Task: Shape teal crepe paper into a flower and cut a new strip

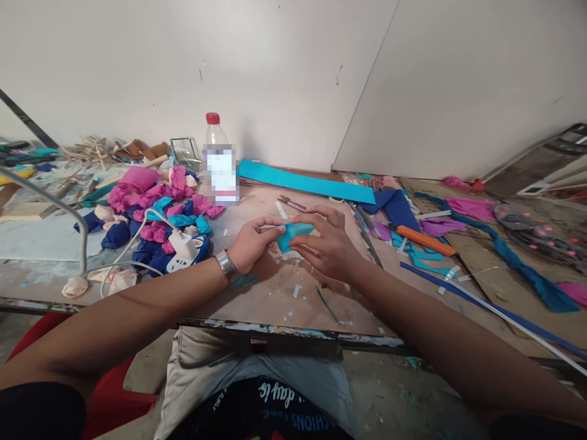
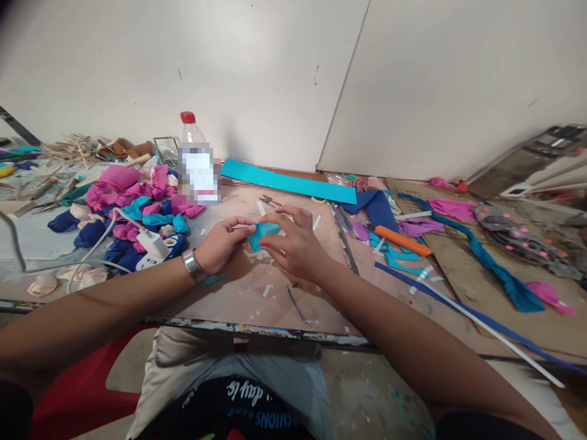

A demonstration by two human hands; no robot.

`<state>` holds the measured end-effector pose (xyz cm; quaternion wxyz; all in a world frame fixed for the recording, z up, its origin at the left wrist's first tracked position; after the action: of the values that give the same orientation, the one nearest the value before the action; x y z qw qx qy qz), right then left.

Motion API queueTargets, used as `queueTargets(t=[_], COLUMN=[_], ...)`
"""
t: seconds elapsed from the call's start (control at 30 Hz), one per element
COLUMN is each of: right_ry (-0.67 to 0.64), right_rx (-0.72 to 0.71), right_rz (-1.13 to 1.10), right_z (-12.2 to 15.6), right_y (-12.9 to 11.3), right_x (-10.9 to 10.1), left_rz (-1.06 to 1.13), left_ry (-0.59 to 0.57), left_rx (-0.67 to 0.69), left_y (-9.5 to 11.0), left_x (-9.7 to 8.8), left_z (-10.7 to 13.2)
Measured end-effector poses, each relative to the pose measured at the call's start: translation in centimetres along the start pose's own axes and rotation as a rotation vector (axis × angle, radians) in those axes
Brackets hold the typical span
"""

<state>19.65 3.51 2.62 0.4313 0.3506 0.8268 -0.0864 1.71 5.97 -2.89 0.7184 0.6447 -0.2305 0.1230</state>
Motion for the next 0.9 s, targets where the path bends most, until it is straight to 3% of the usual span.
queueTargets(t=[0.57, 0.9], right_ry=[-0.007, 0.016], right_rx=[0.020, 0.017], right_rz=[0.019, 0.005], right_z=[-0.05, -0.18], right_y=[0.12, 0.02], right_x=[0.08, -0.28], left_rz=[-0.012, 0.098], left_ry=[0.029, 0.006], left_rx=[-0.074, -0.165], left_y=[0.08, -0.15], left_x=[0.12, 0.38], left_z=[0.21, 0.13])
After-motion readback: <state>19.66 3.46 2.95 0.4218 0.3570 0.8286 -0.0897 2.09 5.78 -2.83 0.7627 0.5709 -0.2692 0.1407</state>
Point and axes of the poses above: each hand's wrist, its own z-axis away from the middle knuckle, its own x-axis out of the palm, y = z × x, the point moved 4 cm from there along -z, towards the middle knuckle, and after that the axes turned 12 degrees about z, right-handed, at the moved point
